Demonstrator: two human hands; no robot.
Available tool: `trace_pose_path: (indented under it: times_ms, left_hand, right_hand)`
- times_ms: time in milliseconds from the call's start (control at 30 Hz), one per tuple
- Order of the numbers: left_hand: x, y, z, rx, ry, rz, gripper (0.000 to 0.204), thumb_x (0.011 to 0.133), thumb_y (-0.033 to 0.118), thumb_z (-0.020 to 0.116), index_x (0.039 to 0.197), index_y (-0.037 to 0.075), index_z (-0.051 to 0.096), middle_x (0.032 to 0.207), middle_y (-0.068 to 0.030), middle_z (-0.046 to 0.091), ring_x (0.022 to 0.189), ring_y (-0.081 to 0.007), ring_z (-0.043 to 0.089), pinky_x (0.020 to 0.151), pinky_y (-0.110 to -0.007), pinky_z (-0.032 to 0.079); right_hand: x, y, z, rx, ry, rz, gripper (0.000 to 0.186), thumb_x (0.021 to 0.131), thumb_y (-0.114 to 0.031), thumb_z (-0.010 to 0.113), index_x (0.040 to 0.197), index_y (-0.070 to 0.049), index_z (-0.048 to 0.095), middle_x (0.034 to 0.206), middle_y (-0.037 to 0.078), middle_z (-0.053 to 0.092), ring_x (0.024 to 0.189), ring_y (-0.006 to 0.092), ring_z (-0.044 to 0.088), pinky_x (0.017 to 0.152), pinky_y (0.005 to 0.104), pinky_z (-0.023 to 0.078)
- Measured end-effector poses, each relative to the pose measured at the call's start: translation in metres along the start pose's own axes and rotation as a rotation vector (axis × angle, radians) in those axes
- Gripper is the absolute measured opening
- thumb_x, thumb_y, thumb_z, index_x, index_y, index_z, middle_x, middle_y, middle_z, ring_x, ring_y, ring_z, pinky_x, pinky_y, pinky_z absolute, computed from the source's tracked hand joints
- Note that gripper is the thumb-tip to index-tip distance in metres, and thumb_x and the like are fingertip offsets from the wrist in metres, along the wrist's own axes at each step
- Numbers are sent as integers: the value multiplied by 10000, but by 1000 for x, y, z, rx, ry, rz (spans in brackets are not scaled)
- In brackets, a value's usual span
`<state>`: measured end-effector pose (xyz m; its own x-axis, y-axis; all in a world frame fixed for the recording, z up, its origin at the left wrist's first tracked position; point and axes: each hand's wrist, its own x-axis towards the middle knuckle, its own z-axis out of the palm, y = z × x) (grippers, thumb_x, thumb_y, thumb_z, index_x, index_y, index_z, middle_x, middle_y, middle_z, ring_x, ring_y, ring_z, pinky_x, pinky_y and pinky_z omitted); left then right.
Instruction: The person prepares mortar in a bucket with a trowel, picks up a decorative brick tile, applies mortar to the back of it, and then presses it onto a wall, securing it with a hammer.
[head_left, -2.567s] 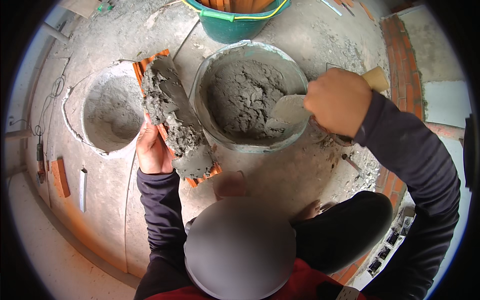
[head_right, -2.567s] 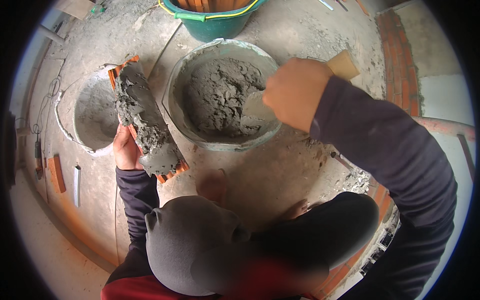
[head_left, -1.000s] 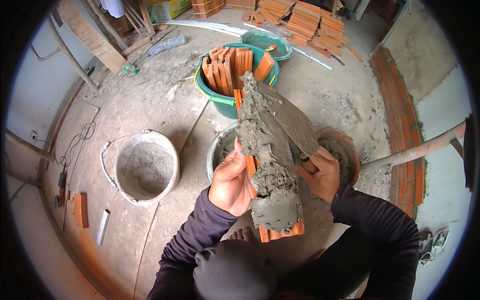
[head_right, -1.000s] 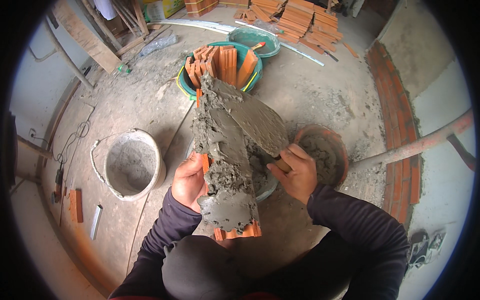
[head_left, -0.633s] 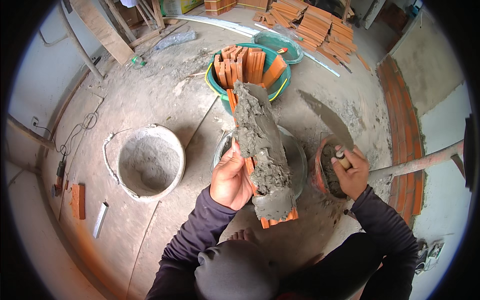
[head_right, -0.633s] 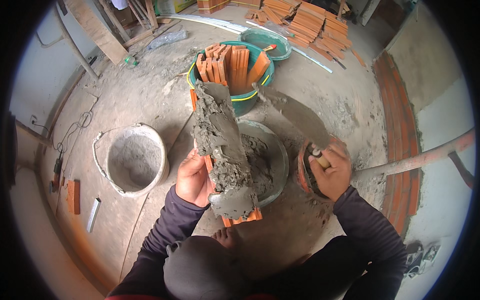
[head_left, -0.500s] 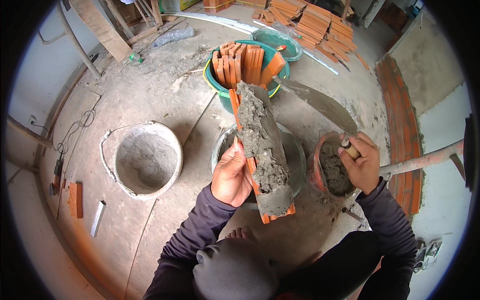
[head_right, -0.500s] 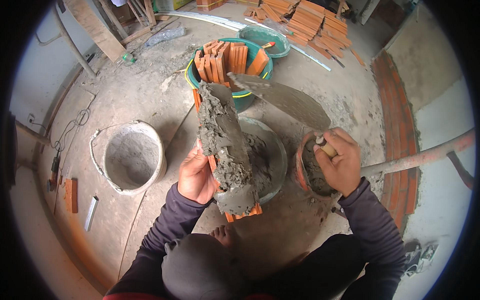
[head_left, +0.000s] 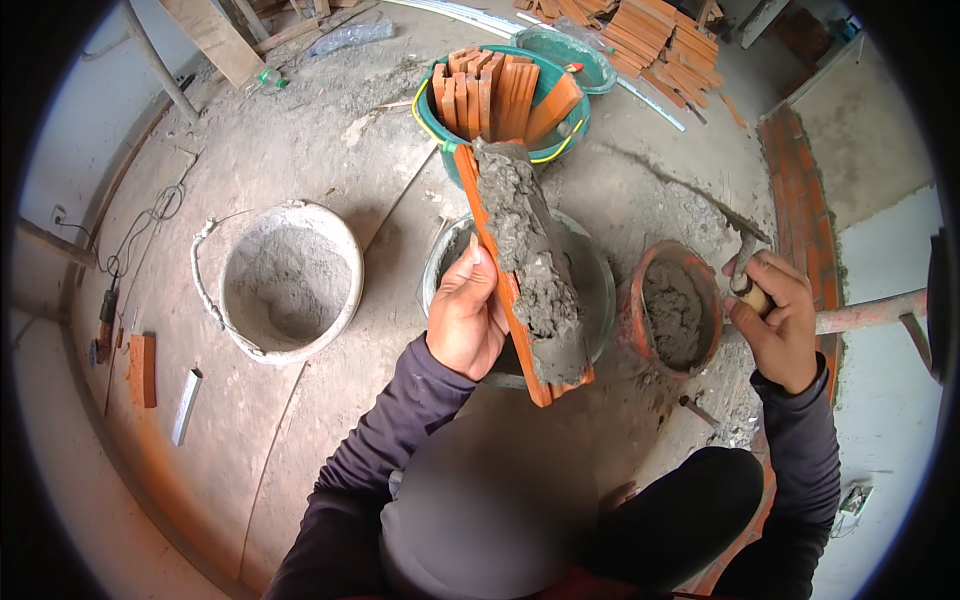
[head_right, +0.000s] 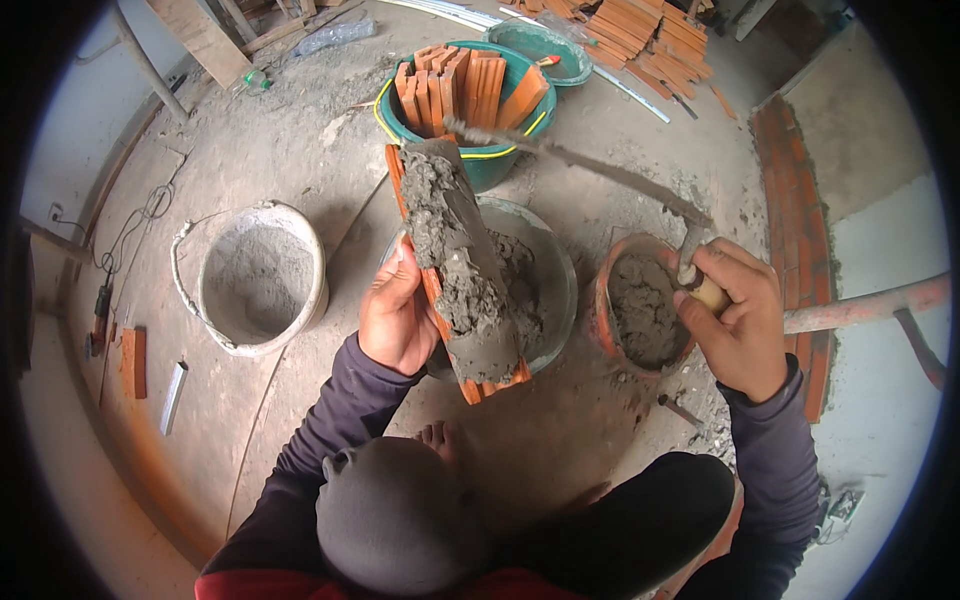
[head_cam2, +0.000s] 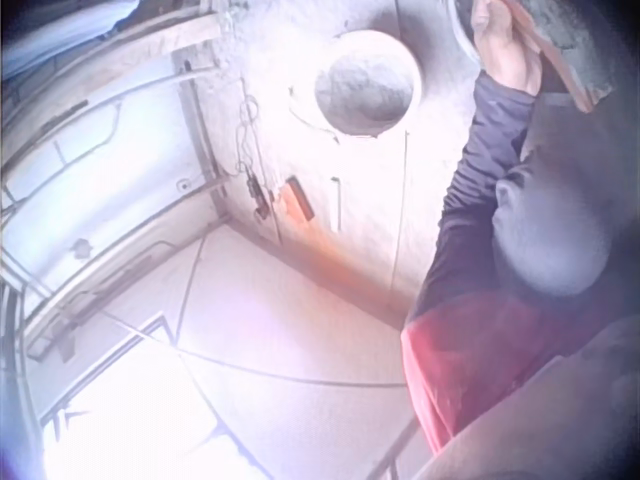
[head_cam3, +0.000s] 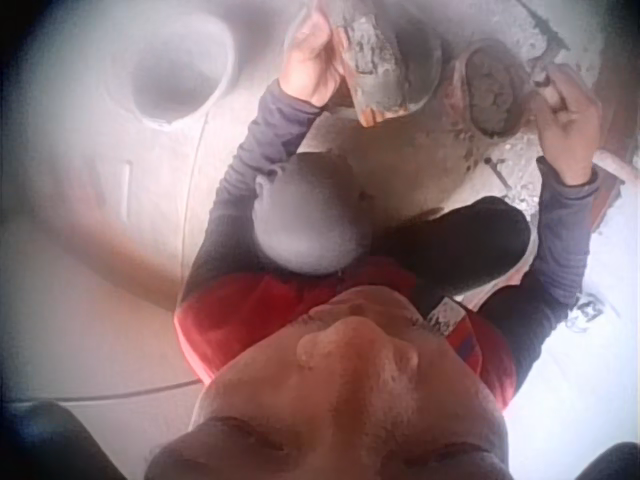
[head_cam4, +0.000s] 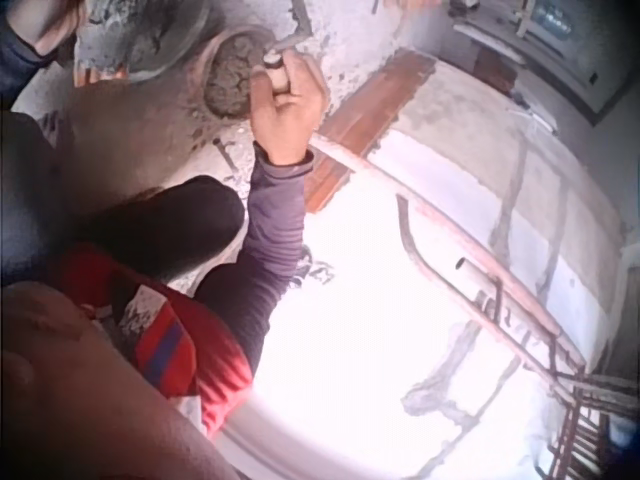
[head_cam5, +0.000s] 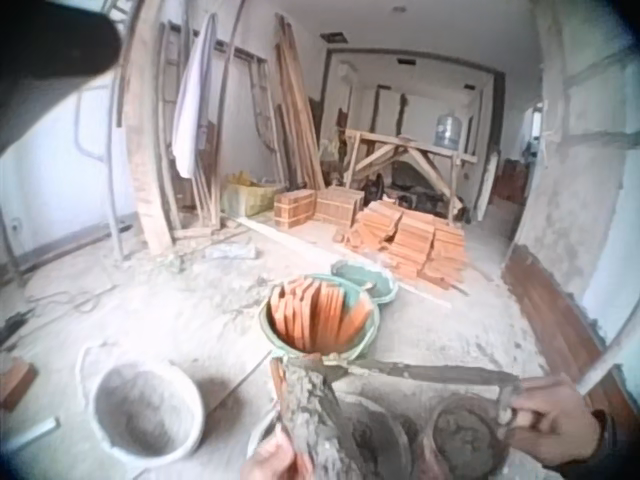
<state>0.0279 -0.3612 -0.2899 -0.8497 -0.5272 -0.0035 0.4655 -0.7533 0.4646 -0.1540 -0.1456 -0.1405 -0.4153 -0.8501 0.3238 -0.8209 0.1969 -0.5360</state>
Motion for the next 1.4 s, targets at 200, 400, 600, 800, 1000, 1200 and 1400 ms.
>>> trace_pose_path:
  times_ms: [200, 400, 600, 800, 1000, 1200, 1400]
  left_hand:
    - [1, 6, -7, 136, 83, 111, 327, 1053, 277, 421, 1299, 74, 497, 1065, -7, 604, 873, -84, 600, 742, -262, 533]
    - [6, 5, -16, 166, 146, 150, 292, 1057, 285, 410, 1260, 102, 511, 1005, 13, 597, 796, -63, 583, 653, -234, 528]
    - [1, 5, -3, 8, 178, 106, 328, 1051, 310, 411, 1290, 98, 488, 1070, -8, 605, 891, -110, 616, 748, -291, 557]
    - [5, 2, -21, -33, 104, 138, 374, 1053, 317, 387, 1342, 88, 451, 1214, -56, 590, 1091, -175, 608, 943, -357, 518]
    - [1, 10, -22, -131, -7, 101, 381, 1054, 317, 375, 1324, 59, 452, 1280, -80, 567, 1157, -211, 582, 1006, -405, 481]
    - [-1, 16, -12, -216, 36, 278, 380, 1040, 326, 415, 1329, 83, 458, 1305, -69, 557, 1192, -221, 561, 1045, -425, 453]
    - [3, 26, 4, -256, 22, 379, 375, 1019, 322, 473, 1311, 88, 475, 1330, -54, 549, 1258, -218, 506, 1104, -442, 388]
  right_hand:
    - [-22, -21, -5, -216, -149, -47, 290, 610, 82, 636, 895, 40, 604, 745, 125, 501, 622, 279, 521, 565, 317, 404]
    - [-19, -41, -10, -628, -132, -250, 319, 560, 29, 647, 876, -13, 641, 779, 83, 555, 636, 281, 536, 556, 387, 433]
    - [-18, -40, -16, -694, -149, -279, 325, 566, 30, 644, 886, -23, 654, 795, 70, 575, 657, 277, 528, 551, 386, 431]
    - [-26, -35, -15, -588, -149, -226, 344, 549, 46, 629, 886, -15, 658, 796, 81, 575, 667, 280, 538, 562, 374, 435]
    - [-38, -20, -32, -172, -194, -2, 326, 589, 92, 615, 904, 16, 651, 789, 113, 555, 685, 232, 536, 615, 300, 421]
    - [-58, -21, -3, 334, -461, 372, 87, 819, -12, 653, 885, 13, 602, 679, 67, 537, 596, 170, 522, 559, 310, 409]
    - [-55, -17, 28, 330, -588, 336, 212, 945, -158, 605, 828, 7, 542, 634, 117, 496, 540, 235, 487, 523, 337, 388]
